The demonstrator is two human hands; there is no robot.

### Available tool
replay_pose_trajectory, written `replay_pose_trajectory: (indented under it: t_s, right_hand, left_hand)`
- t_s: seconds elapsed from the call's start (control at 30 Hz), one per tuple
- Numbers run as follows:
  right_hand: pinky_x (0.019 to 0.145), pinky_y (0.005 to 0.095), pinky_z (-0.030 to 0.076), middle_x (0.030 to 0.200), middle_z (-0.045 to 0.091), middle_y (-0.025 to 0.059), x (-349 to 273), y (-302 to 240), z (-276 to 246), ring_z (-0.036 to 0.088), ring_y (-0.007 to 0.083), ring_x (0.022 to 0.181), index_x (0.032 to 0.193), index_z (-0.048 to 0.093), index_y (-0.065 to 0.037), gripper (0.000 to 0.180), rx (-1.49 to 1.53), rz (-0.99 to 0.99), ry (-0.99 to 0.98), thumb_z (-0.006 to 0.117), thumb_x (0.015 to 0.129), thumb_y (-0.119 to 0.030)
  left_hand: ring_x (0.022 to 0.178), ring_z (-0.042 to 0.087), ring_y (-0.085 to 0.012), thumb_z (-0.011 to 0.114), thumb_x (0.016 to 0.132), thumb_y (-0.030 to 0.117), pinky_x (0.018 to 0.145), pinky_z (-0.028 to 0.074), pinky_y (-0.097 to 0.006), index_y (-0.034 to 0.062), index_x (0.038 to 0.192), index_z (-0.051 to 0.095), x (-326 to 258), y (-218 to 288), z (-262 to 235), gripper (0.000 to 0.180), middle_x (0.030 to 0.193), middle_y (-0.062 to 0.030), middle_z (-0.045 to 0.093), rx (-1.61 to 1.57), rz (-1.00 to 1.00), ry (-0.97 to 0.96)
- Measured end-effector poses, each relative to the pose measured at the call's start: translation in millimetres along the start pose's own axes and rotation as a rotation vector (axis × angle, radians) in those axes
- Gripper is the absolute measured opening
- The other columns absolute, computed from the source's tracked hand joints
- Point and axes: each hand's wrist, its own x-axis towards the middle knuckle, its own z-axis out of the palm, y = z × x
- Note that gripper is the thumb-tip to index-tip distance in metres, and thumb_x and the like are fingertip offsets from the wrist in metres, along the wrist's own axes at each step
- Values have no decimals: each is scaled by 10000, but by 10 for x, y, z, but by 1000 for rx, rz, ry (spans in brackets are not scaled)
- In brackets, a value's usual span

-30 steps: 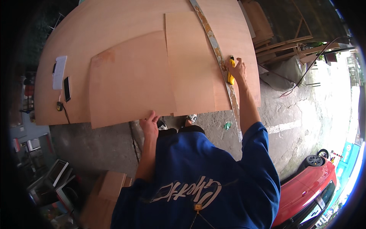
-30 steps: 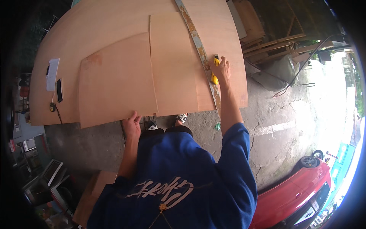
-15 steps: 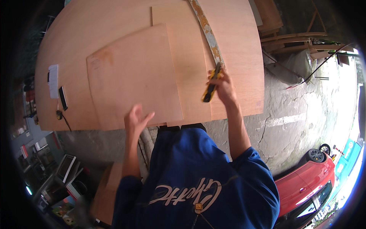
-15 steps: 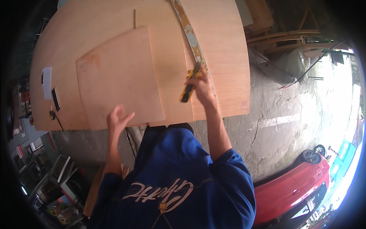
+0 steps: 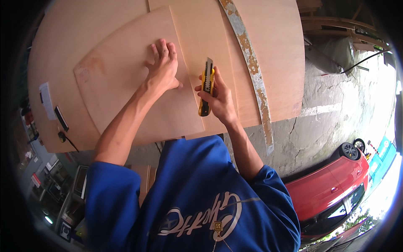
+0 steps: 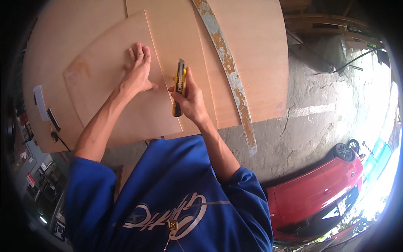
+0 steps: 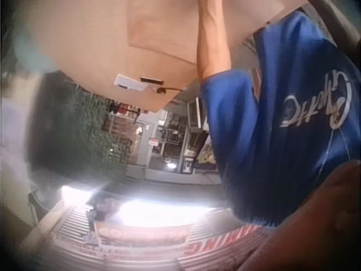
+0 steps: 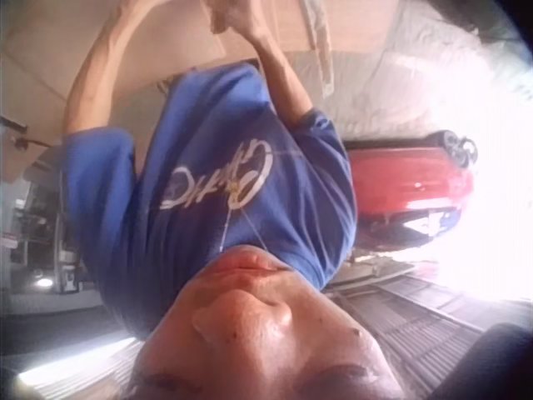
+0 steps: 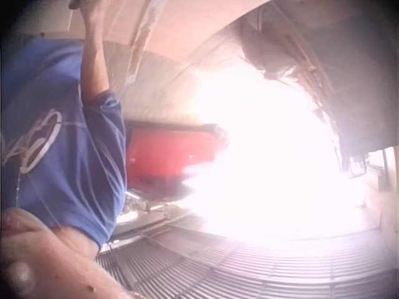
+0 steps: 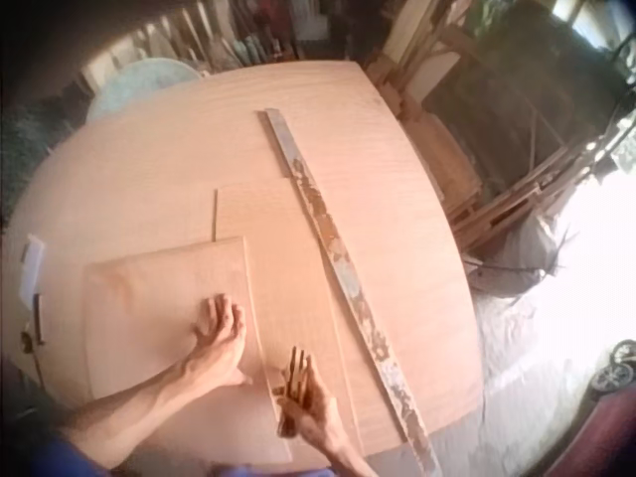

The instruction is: The person cuts a large sheet of plywood into smaller rectangular pieces using a utility knife and a metal ruler as a straightedge. They repeatedly measure, score, and snap the material, then stack the cut pieces on the floor.

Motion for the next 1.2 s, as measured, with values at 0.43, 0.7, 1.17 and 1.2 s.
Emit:
replay_pose_trajectory:
  t_s: [0.43, 0.7, 1.17, 1.2]
  right_hand:
    - [661, 440, 471, 836, 591, 239, 66, -33, 272, 592, 413, 730, 1312, 436, 25, 483, -752, -234, 96, 526, 838, 23]
    - [648, 448, 471, 842, 597, 239, 101, -66, 314, 602, 413, 737, 1270, 489, 15, 447, -777, -219, 82, 517, 825, 36]
    - [625, 470, 500, 868, 609, 273, 122, -130, 299, 611, 432, 711, 1261, 480, 38, 447, -857, -211, 1, 476, 814, 31]
    - [623, 460, 491, 850, 612, 264, 106, -122, 307, 612, 422, 721, 1242, 498, 32, 425, -860, -217, 23, 495, 817, 41]
  left_hand:
    - [1321, 178, -544, 880, 561, 332, 845, 450, -669, -120, 1389, 159, 41, -35, 61, 1187, 1448, -363, 118, 112, 70, 109]
    - [1325, 179, -531, 890, 534, 294, 880, 431, -648, -110, 1393, 156, 28, -30, 43, 1199, 1450, -351, 132, 86, 63, 113]
    - [1290, 250, -548, 882, 550, 269, 805, 474, -664, -132, 1368, 242, 54, -73, 119, 1113, 1424, -373, 187, 138, 115, 206]
    - [1287, 256, -548, 882, 550, 273, 805, 475, -664, -132, 1366, 246, 51, -64, 107, 1111, 1422, -372, 190, 112, 110, 200]
